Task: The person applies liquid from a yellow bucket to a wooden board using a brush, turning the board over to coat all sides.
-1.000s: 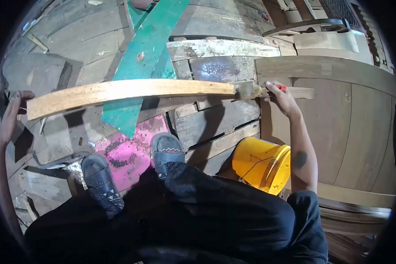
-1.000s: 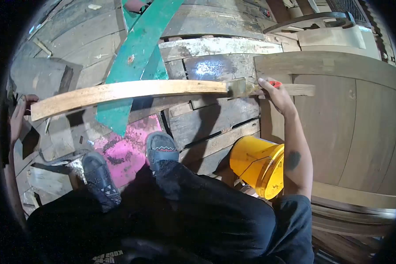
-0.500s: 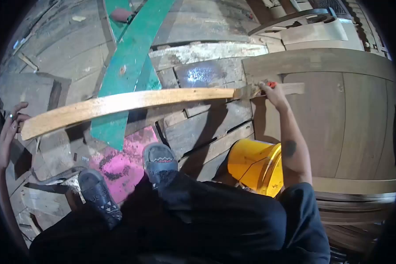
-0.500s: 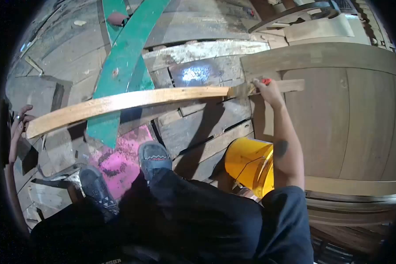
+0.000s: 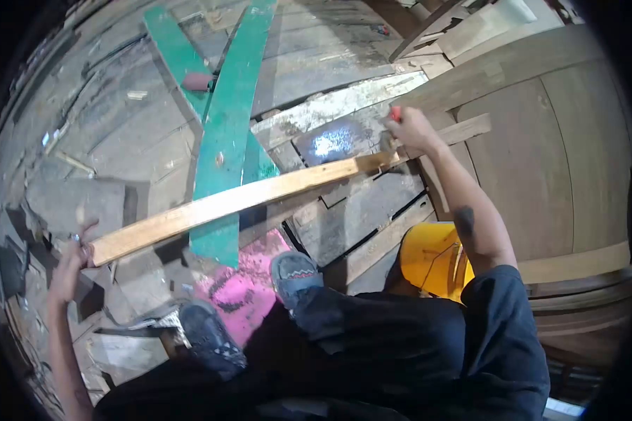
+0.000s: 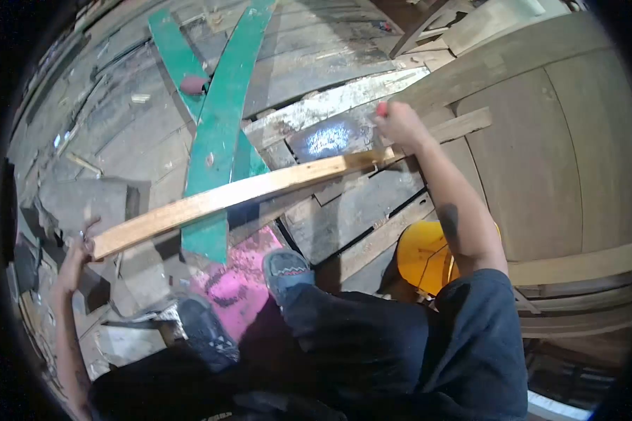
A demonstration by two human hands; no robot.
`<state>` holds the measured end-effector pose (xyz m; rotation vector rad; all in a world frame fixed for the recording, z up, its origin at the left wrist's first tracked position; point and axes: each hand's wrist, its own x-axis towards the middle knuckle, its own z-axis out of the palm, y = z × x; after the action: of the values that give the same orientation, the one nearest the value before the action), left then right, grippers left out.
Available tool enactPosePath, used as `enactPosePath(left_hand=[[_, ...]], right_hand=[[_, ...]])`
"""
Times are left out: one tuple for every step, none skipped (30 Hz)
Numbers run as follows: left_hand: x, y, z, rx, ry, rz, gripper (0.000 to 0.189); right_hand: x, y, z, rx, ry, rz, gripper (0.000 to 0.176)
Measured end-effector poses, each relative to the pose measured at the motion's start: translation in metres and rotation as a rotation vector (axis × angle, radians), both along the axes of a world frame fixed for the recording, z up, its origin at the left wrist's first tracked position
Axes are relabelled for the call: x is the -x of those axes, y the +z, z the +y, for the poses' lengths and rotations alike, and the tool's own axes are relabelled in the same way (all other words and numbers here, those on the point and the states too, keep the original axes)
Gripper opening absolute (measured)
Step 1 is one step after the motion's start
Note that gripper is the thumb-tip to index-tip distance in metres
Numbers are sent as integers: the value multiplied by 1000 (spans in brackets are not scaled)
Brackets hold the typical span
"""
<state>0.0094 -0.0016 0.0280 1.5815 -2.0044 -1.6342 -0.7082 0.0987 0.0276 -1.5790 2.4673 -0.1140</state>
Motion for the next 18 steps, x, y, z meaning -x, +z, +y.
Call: enactPosePath(left_hand=[[1, -1, 0, -17, 12, -5, 78], [3, -1, 0, -37, 23, -8, 78], [3, 3, 0, -19, 8, -35, 80], [6, 5, -4, -17, -2, -36, 80], [7, 5, -3, 7, -13, -53, 81], [7, 4, -1, 26, -24, -75, 82], [8, 1, 3, 33, 15, -44, 82], [8, 2, 5, 16, 14, -56, 82], [8, 5, 5, -5, 13, -44, 82], [9, 7, 4, -26, 11, -30, 82], [7, 7, 3, -54, -1, -20, 82], [8, 6, 4, -59, 0, -26, 82], [8, 3, 6, -55, 26, 19, 82], [6, 3, 6, -46, 56, 59, 81], [-2, 3, 1, -97, 17, 75, 77], [3, 4, 5, -118, 43, 136, 70], [3, 3, 3, -121, 44, 109, 68], [1, 0, 0, -121, 49, 78, 66]], right_hand=[[-13, 2, -5, -11, 97, 22, 46], [-26, 5, -10, -27, 194, 47, 47], [-45, 10, -15, -31, 218, 11, 48], [-65, 16, -19, -48, 245, -30, 49], [-81, 19, -24, -81, 289, -27, 50], [-100, 23, -28, -119, 336, -31, 51], [-124, 38, -30, -163, 339, -71, 52], [-145, 49, -33, -201, 343, -169, 51], [-158, 48, -38, -258, 395, -108, 49], [-175, 57, -40, -233, 454, -153, 49], [-193, 63, -40, -205, 514, -198, 48], [-206, 58, -41, -145, 576, -263, 45], [-219, 59, -43, -103, 647, -238, 43], [-234, 62, -46, -55, 722, -215, 40], [-248, 67, -48, -43, 737, -225, 40], [-264, 72, -52, -31, 775, -270, 39], [-279, 74, -56, -17, 814, -321, 37], [-292, 73, -61, 4, 839, -342, 37]])
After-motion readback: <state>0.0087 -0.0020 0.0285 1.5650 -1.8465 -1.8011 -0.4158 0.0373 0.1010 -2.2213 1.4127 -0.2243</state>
